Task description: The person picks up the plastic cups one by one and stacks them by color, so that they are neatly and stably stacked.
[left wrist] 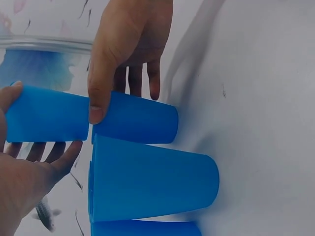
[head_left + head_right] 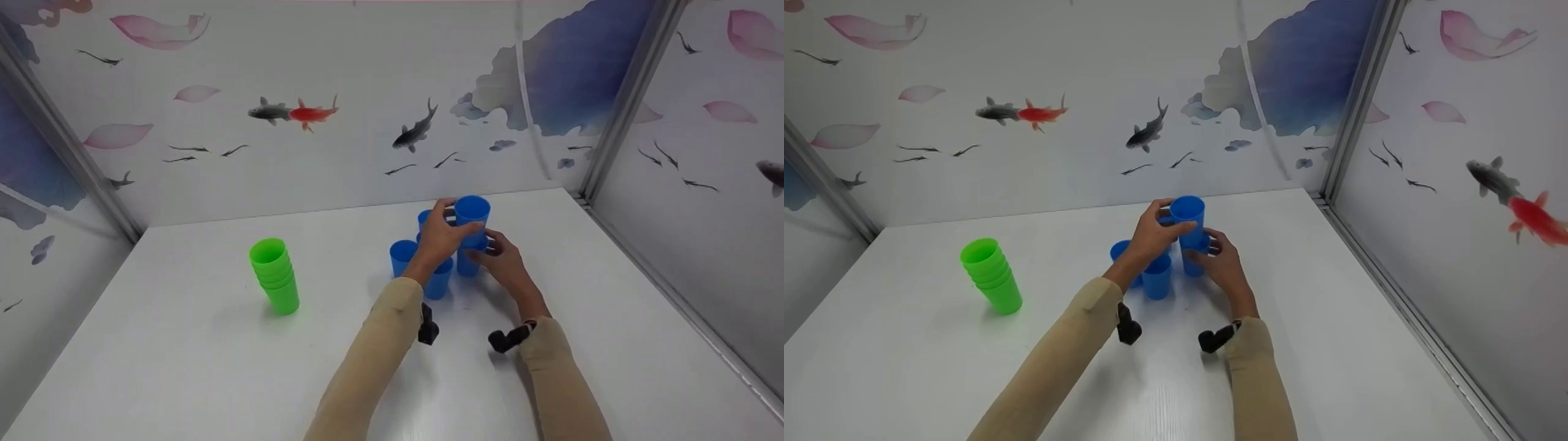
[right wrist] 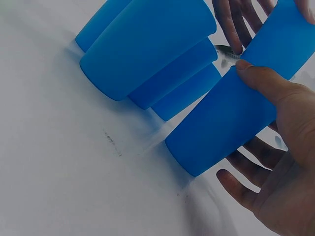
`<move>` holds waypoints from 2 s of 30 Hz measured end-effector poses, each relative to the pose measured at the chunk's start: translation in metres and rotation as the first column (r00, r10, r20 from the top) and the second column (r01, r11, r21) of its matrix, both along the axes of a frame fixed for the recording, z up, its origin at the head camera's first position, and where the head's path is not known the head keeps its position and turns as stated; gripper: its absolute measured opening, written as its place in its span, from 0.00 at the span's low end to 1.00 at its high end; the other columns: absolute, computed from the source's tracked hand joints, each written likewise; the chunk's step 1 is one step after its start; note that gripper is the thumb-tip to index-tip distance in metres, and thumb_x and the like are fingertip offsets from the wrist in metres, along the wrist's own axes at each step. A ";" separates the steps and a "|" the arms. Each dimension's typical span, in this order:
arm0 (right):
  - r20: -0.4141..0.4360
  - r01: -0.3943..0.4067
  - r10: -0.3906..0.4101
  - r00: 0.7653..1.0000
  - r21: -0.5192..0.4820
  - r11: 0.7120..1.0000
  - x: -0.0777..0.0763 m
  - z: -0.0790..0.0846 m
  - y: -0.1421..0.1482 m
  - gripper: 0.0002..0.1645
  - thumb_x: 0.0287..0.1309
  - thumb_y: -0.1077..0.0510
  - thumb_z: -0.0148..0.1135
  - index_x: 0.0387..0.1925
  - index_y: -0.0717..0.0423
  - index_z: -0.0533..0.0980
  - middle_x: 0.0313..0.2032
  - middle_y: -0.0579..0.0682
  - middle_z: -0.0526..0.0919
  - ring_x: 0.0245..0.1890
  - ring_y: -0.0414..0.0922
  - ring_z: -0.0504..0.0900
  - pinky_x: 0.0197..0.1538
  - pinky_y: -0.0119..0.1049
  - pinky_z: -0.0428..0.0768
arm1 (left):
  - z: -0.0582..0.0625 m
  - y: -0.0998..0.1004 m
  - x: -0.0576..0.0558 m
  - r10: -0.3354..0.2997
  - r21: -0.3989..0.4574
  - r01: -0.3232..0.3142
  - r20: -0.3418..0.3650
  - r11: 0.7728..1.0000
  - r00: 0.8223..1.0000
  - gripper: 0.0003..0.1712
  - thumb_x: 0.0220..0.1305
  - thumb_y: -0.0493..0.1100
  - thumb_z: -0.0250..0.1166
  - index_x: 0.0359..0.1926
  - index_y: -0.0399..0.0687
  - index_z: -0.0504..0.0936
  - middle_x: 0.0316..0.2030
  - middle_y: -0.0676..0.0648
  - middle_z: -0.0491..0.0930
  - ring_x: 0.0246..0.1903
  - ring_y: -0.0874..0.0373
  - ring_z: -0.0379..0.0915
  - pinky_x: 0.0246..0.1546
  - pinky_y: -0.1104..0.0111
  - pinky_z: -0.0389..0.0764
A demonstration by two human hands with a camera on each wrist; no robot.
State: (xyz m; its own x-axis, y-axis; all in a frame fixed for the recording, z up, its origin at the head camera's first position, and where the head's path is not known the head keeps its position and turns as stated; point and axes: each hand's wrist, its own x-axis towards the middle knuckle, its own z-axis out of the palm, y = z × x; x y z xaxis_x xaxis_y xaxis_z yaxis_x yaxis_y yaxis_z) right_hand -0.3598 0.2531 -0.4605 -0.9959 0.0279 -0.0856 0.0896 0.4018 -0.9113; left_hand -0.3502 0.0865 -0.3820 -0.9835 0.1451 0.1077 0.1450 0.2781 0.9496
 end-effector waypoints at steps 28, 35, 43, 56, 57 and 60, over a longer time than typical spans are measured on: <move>-0.030 -0.017 0.017 0.999 0.005 1.000 0.000 -0.002 0.001 0.60 0.55 0.30 0.67 0.78 0.49 0.51 0.76 0.60 0.60 0.76 0.60 0.61 0.75 0.58 0.64 | 0.000 -0.023 0.001 -0.037 -0.022 0.037 -0.014 0.999 0.999 0.38 0.67 0.54 0.67 0.73 0.52 0.63 0.70 0.45 0.71 0.71 0.50 0.66 0.69 0.54 0.72; -0.020 -0.015 0.015 1.000 0.031 0.999 0.000 -0.001 0.001 0.62 0.53 0.28 0.67 0.79 0.49 0.50 0.76 0.60 0.60 0.76 0.59 0.59 0.75 0.57 0.63 | 0.002 -0.054 -0.005 -0.039 -0.033 0.037 -0.071 0.999 0.997 0.36 0.69 0.55 0.65 0.72 0.50 0.65 0.66 0.45 0.75 0.70 0.51 0.68 0.70 0.55 0.71; -0.018 -0.016 0.016 1.000 0.011 1.000 -0.001 -0.002 0.001 0.61 0.54 0.30 0.68 0.78 0.50 0.50 0.76 0.60 0.59 0.76 0.59 0.59 0.76 0.57 0.62 | -0.007 -0.088 -0.006 -0.039 -0.048 0.037 -0.050 0.998 0.998 0.36 0.69 0.54 0.65 0.72 0.50 0.65 0.68 0.44 0.73 0.71 0.49 0.66 0.69 0.55 0.72; -0.029 -0.034 0.033 0.999 -0.018 0.999 -0.001 -0.004 0.004 0.63 0.53 0.30 0.68 0.79 0.51 0.49 0.76 0.61 0.58 0.76 0.59 0.59 0.75 0.57 0.63 | -0.032 -0.121 -0.009 -0.093 -0.154 0.095 0.016 0.984 0.996 0.45 0.62 0.59 0.69 0.75 0.54 0.61 0.73 0.46 0.67 0.74 0.48 0.60 0.71 0.50 0.69; -0.030 -0.035 0.034 0.999 -0.016 0.999 -0.001 -0.004 0.004 0.63 0.53 0.29 0.68 0.79 0.51 0.49 0.76 0.61 0.58 0.76 0.59 0.59 0.75 0.57 0.63 | -0.033 -0.122 -0.008 -0.101 -0.159 0.102 0.017 0.982 0.995 0.46 0.62 0.59 0.70 0.75 0.54 0.60 0.73 0.46 0.67 0.75 0.48 0.60 0.71 0.50 0.69; -0.033 -0.038 0.037 0.999 -0.008 0.999 -0.001 -0.004 0.003 0.63 0.53 0.29 0.68 0.79 0.52 0.48 0.76 0.61 0.57 0.76 0.60 0.59 0.75 0.57 0.63 | -0.038 -0.125 -0.007 -0.122 -0.177 0.124 0.019 0.976 0.992 0.47 0.61 0.58 0.70 0.76 0.53 0.59 0.74 0.45 0.66 0.75 0.48 0.59 0.71 0.49 0.67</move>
